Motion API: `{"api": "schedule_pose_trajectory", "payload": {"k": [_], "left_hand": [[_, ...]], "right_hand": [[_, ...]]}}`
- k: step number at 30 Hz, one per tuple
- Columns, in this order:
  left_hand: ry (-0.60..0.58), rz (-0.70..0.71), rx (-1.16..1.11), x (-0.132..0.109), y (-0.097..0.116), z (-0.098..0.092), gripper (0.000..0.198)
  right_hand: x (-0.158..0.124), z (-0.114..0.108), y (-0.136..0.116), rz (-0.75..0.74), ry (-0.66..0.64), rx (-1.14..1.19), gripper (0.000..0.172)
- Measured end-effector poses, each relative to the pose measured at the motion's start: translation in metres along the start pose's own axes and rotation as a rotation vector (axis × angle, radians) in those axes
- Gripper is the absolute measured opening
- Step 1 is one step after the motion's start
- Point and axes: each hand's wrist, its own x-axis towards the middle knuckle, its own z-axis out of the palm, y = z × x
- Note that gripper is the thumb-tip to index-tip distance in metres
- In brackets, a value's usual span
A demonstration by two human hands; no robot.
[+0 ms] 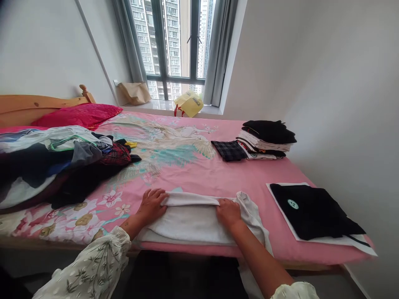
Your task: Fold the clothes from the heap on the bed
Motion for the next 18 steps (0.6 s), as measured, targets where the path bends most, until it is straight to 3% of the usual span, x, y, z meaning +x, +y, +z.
{"api": "schedule_pose_trajectory", "payload": {"k": [3, 6, 8, 11, 13, 16, 18], "left_hand": [[-0.022, 0.111, -0.055, 0.006, 0.030, -0.006, 0.028], [-0.229, 0.407, -0.229, -0.003, 0.076, 0.001, 0.030], [-0.306, 0.468, -0.298, -0.009, 0.108, 0.014, 0.038], [-0.292, 0.379, -0.322, -0.003, 0.146, 0.039, 0.054], [-0.276, 0.252, -0.328, 0.010, 0.158, 0.052, 0.053], [-0.289, 0.022, -0.314, 0.025, 0.153, 0.059, 0.049], [-0.298, -0.091, -0.284, 0.023, 0.133, 0.056, 0.050]], "right_hand": [[0.002, -0.003, -0.002, 0.001, -0.010, -0.022, 0.028], [0.000, 0.001, -0.004, 0.007, -0.008, -0.035, 0.026], [-0.002, 0.004, -0.008, 0.010, 0.013, -0.032, 0.028], [-0.007, 0.005, -0.015, -0.027, 0.092, -0.007, 0.031], [-0.012, 0.005, -0.019, -0.066, 0.146, 0.012, 0.032], [-0.021, 0.009, -0.020, -0.093, 0.161, 0.031, 0.033], [-0.028, 0.016, -0.016, -0.103, 0.151, 0.043, 0.036]]}}
